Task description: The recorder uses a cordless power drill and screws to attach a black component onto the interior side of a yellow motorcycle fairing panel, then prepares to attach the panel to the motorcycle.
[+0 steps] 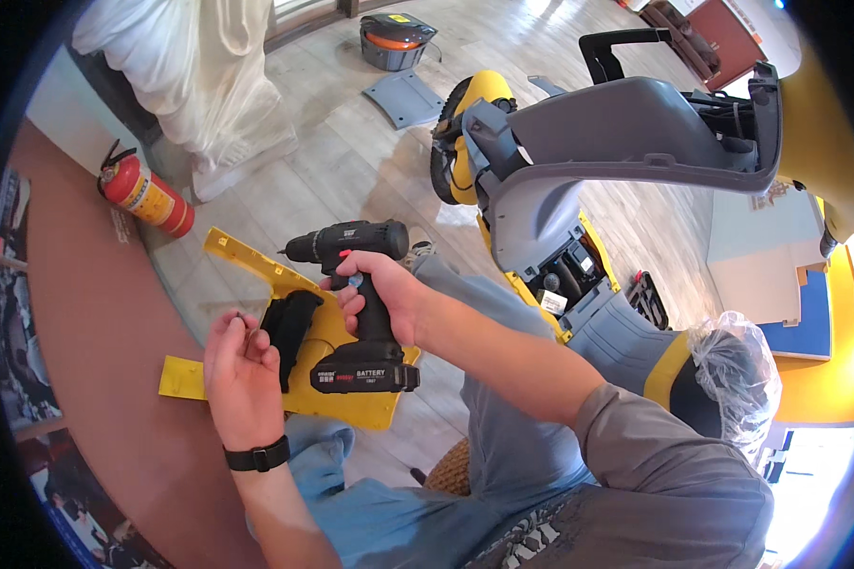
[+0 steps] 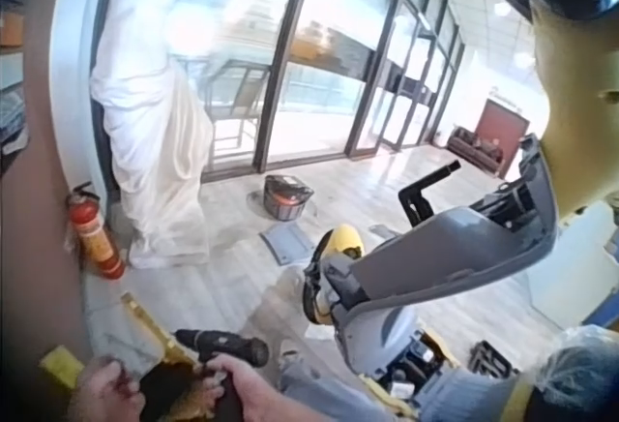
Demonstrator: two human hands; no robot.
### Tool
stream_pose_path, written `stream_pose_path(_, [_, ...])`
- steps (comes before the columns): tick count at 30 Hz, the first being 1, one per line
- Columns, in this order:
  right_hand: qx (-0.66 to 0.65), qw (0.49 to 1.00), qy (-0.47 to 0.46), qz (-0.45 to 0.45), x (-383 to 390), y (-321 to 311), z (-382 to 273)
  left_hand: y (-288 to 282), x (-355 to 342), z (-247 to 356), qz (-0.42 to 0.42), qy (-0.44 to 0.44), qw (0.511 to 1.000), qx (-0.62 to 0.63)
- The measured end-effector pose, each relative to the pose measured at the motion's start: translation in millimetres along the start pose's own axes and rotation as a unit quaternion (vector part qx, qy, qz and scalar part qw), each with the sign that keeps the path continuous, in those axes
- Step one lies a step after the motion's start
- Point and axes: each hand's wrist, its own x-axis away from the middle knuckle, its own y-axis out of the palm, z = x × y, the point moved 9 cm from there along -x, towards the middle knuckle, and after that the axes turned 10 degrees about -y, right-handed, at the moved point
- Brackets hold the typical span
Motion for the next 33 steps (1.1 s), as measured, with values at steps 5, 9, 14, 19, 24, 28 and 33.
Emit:
stream_pose_path(5, [0.009,1.000,-0.011,-0.013,-2,0,-3,-4,-10,-11,-0.010,-0.047,0.997,0.062])
stream_pose_path(9, [0.005,0.999,-0.014,-0.031,-1,0,-7,-4,-14,-17,-0.053,-0.073,0.990,0.111])
stream_pose_path(14, [0.003,0.999,-0.022,-0.024,4,-3,-16,-6,-12,-16,-0.045,-0.059,0.991,0.108])
stream_pose_path(19, [0.016,0.999,-0.034,-0.017,12,-3,-20,0,-8,-15,-0.033,-0.053,0.995,0.082])
stream_pose_path(24, [0.049,0.995,-0.085,0.004,19,-10,-24,2,-19,-16,-0.012,-0.026,0.998,0.051])
stream_pose_path(28, [0.135,0.973,-0.181,0.042,34,-7,-44,-11,-57,-31,0.019,0.036,0.999,0.004])
stream_pose_path(33, [0.234,0.927,-0.288,0.060,51,27,-91,-43,-149,-121,0.112,0.073,0.990,-0.043])
